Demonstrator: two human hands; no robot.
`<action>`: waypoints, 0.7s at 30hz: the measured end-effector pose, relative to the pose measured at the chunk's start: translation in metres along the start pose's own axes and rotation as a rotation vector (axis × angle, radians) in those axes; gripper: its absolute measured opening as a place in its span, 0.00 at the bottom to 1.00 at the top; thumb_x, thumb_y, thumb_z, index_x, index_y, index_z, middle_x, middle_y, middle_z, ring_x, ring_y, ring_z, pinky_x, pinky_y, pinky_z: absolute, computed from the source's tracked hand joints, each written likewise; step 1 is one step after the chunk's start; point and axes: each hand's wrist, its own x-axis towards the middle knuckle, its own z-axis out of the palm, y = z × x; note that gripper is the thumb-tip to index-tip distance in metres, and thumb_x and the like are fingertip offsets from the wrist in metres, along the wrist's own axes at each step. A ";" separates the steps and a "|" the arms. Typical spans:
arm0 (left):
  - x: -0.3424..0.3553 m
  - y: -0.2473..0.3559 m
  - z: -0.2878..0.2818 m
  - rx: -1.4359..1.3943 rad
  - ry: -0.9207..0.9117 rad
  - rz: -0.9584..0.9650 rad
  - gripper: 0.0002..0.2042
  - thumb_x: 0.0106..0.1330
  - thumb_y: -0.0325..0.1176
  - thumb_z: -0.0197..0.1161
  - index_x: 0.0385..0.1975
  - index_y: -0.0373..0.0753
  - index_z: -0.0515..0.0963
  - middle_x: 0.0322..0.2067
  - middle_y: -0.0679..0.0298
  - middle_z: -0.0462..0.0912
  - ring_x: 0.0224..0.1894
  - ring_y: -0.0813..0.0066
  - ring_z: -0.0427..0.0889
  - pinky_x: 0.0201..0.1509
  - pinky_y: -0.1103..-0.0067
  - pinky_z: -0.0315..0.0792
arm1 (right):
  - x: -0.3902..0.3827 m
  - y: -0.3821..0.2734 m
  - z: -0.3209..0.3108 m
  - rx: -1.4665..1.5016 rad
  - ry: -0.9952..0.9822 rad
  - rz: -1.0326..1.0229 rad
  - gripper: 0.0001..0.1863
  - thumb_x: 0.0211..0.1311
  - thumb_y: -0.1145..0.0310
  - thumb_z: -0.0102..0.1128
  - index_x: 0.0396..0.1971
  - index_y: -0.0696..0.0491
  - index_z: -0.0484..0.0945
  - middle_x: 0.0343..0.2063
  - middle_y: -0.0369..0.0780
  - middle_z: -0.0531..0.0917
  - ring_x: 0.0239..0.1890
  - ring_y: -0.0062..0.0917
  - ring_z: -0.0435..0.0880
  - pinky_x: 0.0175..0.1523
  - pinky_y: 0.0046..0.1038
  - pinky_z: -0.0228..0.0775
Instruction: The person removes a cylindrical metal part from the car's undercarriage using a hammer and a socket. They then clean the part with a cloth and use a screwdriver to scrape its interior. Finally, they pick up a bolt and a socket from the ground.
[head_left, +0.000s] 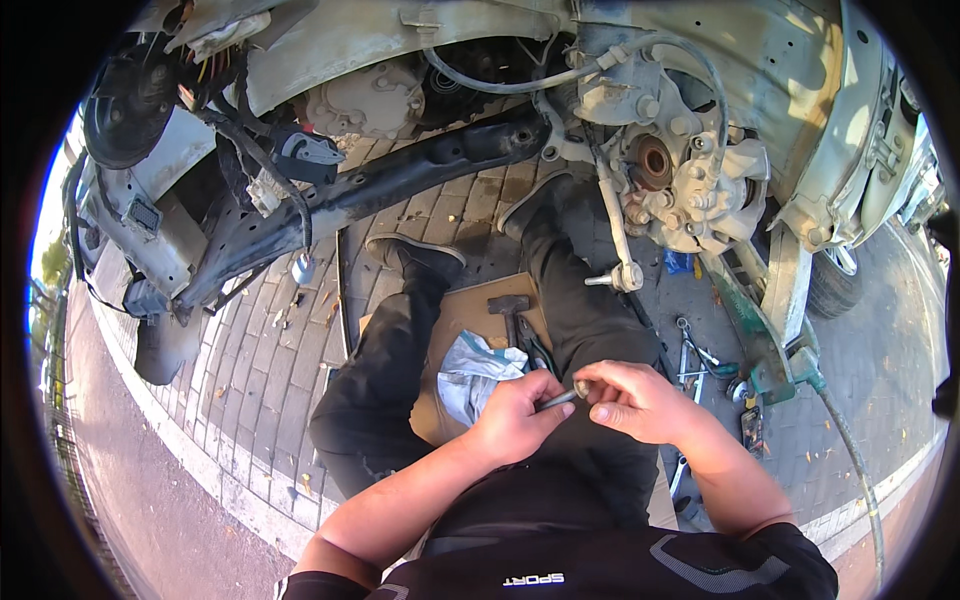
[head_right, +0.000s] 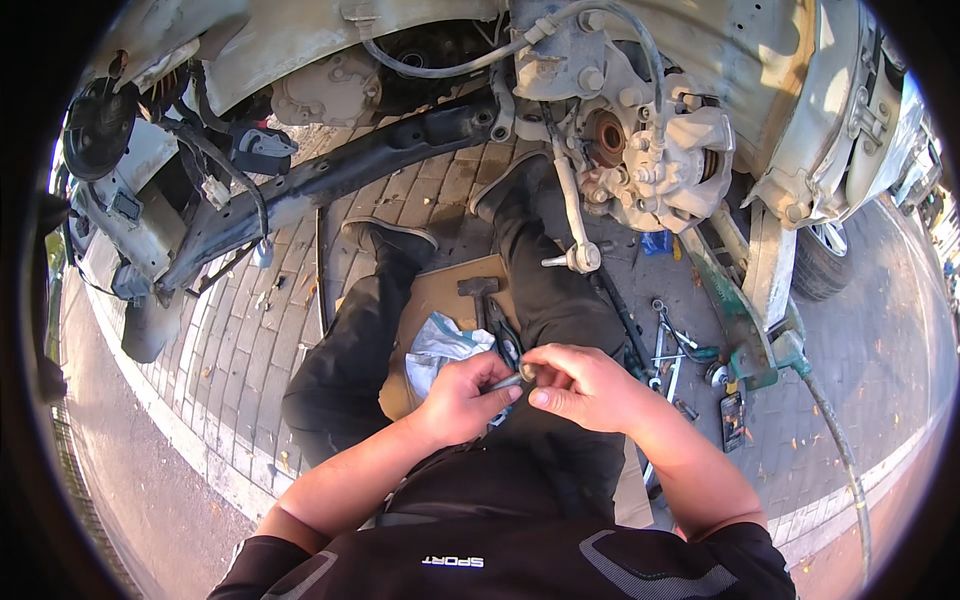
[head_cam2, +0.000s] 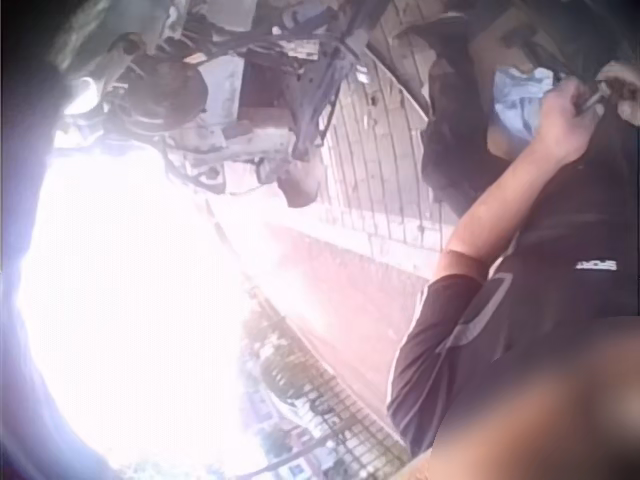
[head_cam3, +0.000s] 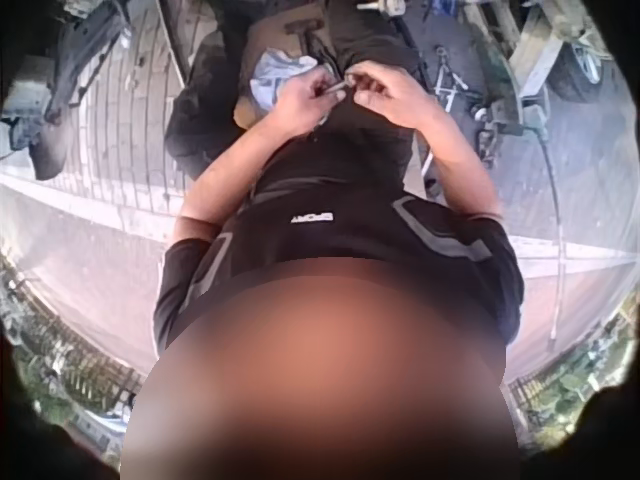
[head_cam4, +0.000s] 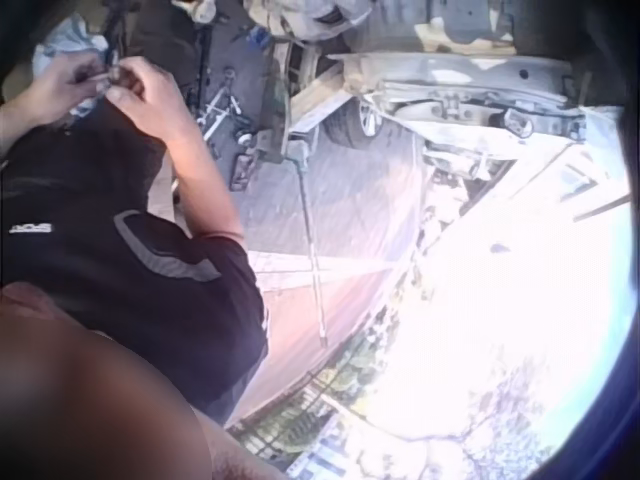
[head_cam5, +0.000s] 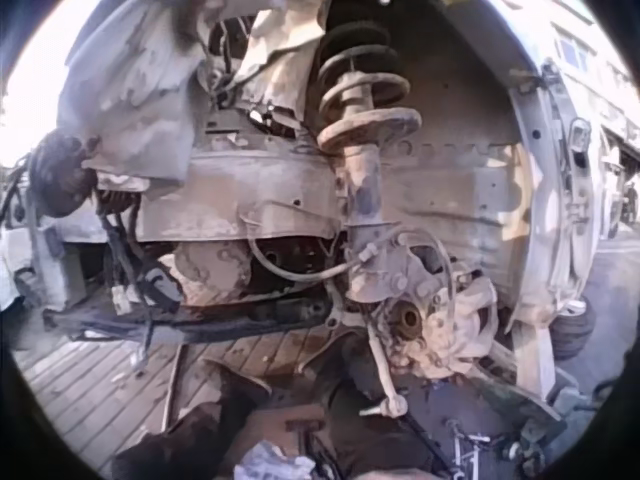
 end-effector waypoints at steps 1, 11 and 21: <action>-0.001 -0.001 0.000 -0.021 -0.049 -0.103 0.10 0.76 0.32 0.78 0.42 0.35 0.83 0.28 0.61 0.86 0.31 0.76 0.83 0.37 0.71 0.77 | 0.002 0.001 -0.001 -0.295 -0.008 0.042 0.30 0.79 0.54 0.76 0.66 0.62 0.82 0.38 0.43 0.91 0.41 0.29 0.92 0.48 0.32 0.85; -0.002 -0.016 0.015 0.058 -0.052 -0.003 0.10 0.77 0.31 0.78 0.43 0.35 0.83 0.33 0.61 0.89 0.34 0.77 0.86 0.40 0.72 0.80 | 0.001 0.019 0.024 -0.293 0.158 -0.068 0.16 0.80 0.59 0.72 0.49 0.59 0.86 0.33 0.50 0.90 0.38 0.52 0.92 0.44 0.46 0.83; -0.004 -0.030 0.012 0.331 0.056 0.188 0.09 0.74 0.32 0.77 0.46 0.36 0.86 0.37 0.50 0.92 0.38 0.45 0.94 0.44 0.62 0.86 | 0.013 0.033 0.042 -0.377 0.183 0.179 0.30 0.87 0.43 0.59 0.35 0.57 0.89 0.28 0.55 0.88 0.37 0.59 0.90 0.43 0.53 0.80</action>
